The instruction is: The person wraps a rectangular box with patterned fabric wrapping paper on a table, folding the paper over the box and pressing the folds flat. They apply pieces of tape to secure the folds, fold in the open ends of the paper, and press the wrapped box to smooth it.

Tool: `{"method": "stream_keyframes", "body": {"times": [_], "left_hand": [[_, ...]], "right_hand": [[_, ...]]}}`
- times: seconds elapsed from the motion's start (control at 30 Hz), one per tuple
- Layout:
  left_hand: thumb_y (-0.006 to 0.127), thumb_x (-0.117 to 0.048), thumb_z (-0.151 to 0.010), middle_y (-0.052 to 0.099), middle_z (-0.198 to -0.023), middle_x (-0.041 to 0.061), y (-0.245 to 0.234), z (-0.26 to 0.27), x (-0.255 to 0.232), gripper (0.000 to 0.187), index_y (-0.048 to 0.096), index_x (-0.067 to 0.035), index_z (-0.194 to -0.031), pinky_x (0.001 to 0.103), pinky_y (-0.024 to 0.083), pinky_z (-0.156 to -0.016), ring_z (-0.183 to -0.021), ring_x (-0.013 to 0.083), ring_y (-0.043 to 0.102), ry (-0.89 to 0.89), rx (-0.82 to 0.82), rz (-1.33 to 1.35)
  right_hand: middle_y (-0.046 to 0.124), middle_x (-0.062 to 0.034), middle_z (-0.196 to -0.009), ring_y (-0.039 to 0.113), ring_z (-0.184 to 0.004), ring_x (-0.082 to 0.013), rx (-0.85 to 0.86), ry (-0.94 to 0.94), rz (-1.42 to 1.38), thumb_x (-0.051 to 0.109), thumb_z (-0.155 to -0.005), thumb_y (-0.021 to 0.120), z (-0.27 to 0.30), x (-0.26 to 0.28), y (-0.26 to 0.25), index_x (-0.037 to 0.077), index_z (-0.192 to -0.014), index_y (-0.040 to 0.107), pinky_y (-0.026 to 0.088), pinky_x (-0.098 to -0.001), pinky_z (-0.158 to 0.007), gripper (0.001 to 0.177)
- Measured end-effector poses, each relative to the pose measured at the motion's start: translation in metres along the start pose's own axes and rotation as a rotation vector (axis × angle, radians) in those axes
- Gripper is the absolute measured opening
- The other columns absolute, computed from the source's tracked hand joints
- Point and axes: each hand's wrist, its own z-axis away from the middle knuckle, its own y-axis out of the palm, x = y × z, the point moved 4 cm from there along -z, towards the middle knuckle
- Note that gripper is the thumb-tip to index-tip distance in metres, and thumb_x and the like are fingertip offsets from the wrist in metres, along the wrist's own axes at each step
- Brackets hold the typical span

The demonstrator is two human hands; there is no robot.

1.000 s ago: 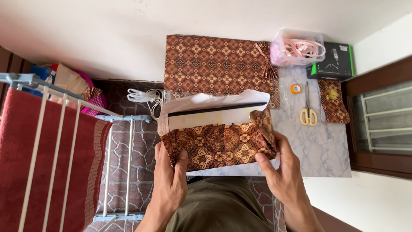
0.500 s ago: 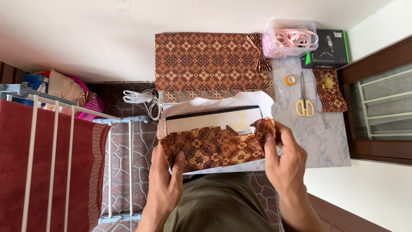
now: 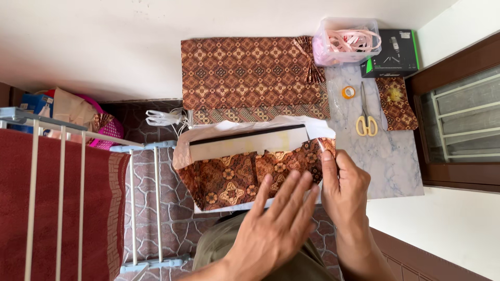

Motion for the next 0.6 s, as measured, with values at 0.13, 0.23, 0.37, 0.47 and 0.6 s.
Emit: {"method": "stream_keyframes", "body": {"times": [0.13,0.23,0.37,0.47,0.6], "left_hand": [[0.059,-0.047,-0.097,0.04,-0.162,0.018,0.008,-0.019,0.01,0.076,0.043,0.001,-0.154,0.054,0.023,-0.123,-0.151,0.0306,0.036,-0.091,0.087,-0.123],[0.056,-0.049,-0.097,0.036,-0.164,0.016,0.011,-0.02,0.01,0.079,0.039,-0.001,-0.157,0.053,0.023,-0.122,-0.151,0.0282,0.033,-0.113,0.129,-0.195],[0.059,-0.047,-0.094,0.036,-0.163,0.016,0.013,-0.022,0.008,0.078,0.04,-0.001,-0.154,0.053,0.025,-0.12,-0.15,0.029,0.034,-0.101,0.15,-0.242],[0.062,-0.045,-0.093,0.036,-0.163,0.02,0.012,-0.022,0.009,0.078,0.041,0.001,-0.152,0.053,0.026,-0.12,-0.15,0.0321,0.033,-0.107,0.163,-0.157],[0.065,-0.048,-0.089,0.036,-0.16,0.023,0.009,-0.021,0.012,0.085,0.042,0.005,-0.151,0.054,0.027,-0.119,-0.149,0.0355,0.032,-0.17,0.131,-0.14]], "right_hand": [[0.053,-0.0066,-0.059,0.043,-0.051,-0.0088,0.009,-0.003,-0.063,0.018,-0.109,0.054,0.001,-0.006,0.0,0.0,-0.095,0.064,0.037,-0.0298,-0.047,0.025],[0.055,-0.0067,-0.063,0.044,-0.056,-0.0083,0.012,0.029,-0.09,0.017,-0.111,0.055,0.002,-0.011,0.0,-0.001,-0.096,0.063,0.039,-0.0295,-0.051,0.025],[0.064,-0.0055,-0.07,0.052,-0.063,-0.0049,0.041,0.008,-0.159,0.016,-0.101,0.066,0.001,-0.007,-0.001,-0.001,-0.099,0.066,0.044,-0.0255,-0.055,0.017],[0.068,-0.0059,-0.072,0.057,-0.065,-0.0047,0.05,-0.049,-0.132,0.016,-0.094,0.075,-0.003,-0.001,-0.001,-0.001,-0.094,0.065,0.048,-0.0239,-0.058,0.019],[0.068,-0.0065,-0.069,0.059,-0.061,-0.006,0.062,-0.012,-0.114,0.015,-0.096,0.074,-0.005,0.0,0.001,-0.001,-0.092,0.065,0.048,-0.0253,-0.057,0.019]]}}
